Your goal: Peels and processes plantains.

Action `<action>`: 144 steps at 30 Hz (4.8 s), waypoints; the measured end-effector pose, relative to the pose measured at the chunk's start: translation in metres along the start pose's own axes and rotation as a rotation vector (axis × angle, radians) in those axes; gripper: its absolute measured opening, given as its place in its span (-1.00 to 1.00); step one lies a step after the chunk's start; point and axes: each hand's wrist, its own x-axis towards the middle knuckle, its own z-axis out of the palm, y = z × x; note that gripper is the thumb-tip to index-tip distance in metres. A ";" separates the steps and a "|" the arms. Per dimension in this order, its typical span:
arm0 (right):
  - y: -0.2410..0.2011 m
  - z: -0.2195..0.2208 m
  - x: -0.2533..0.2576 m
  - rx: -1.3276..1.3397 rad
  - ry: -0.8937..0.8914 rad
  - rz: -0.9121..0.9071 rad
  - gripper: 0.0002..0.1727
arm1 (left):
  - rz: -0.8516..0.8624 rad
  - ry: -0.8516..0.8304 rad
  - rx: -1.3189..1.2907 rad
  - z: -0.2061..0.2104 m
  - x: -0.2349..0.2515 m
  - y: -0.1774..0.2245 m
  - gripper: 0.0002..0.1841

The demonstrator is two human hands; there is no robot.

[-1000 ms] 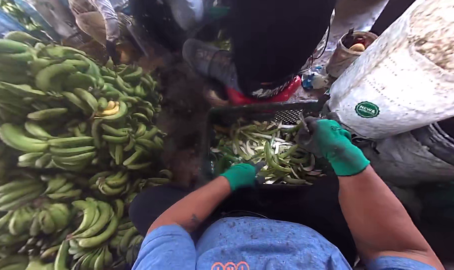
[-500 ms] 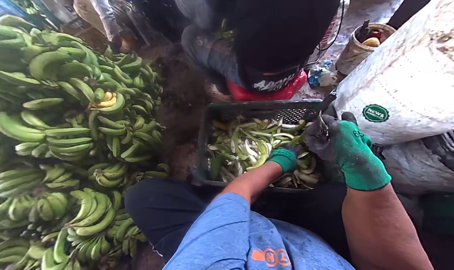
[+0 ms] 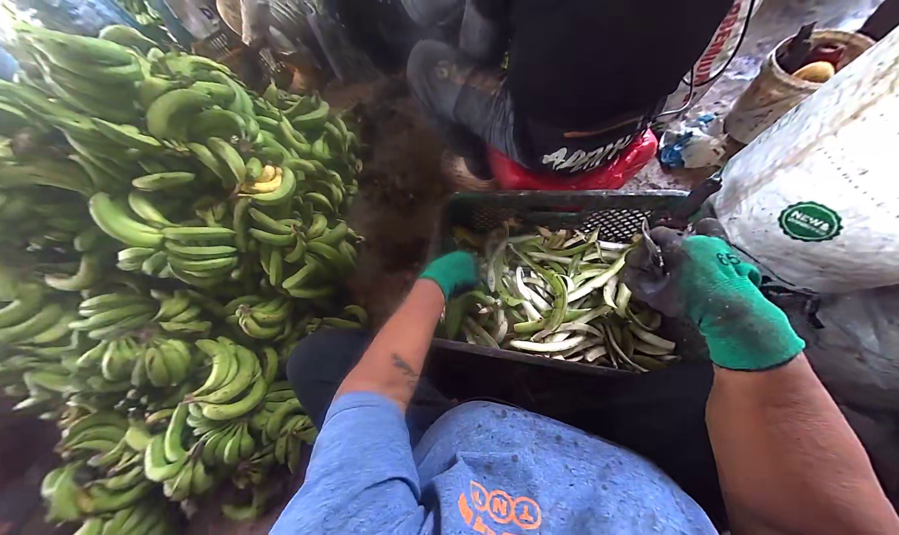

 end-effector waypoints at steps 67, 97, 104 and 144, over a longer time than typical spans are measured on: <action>-0.099 0.062 0.019 0.030 0.087 -0.029 -0.55 | 0.361 0.300 -1.792 0.041 -0.038 0.048 -0.63; -0.064 0.064 0.070 -0.214 -0.509 0.149 -0.61 | 0.277 0.262 -1.552 0.047 0.001 0.048 -0.56; -0.093 0.059 0.036 -0.254 -0.458 0.058 -0.56 | 0.287 0.326 -1.247 0.047 0.001 0.062 -0.51; -0.058 0.043 0.095 -0.238 -0.267 0.357 -0.64 | 0.379 0.022 -1.365 0.051 -0.026 0.068 -0.58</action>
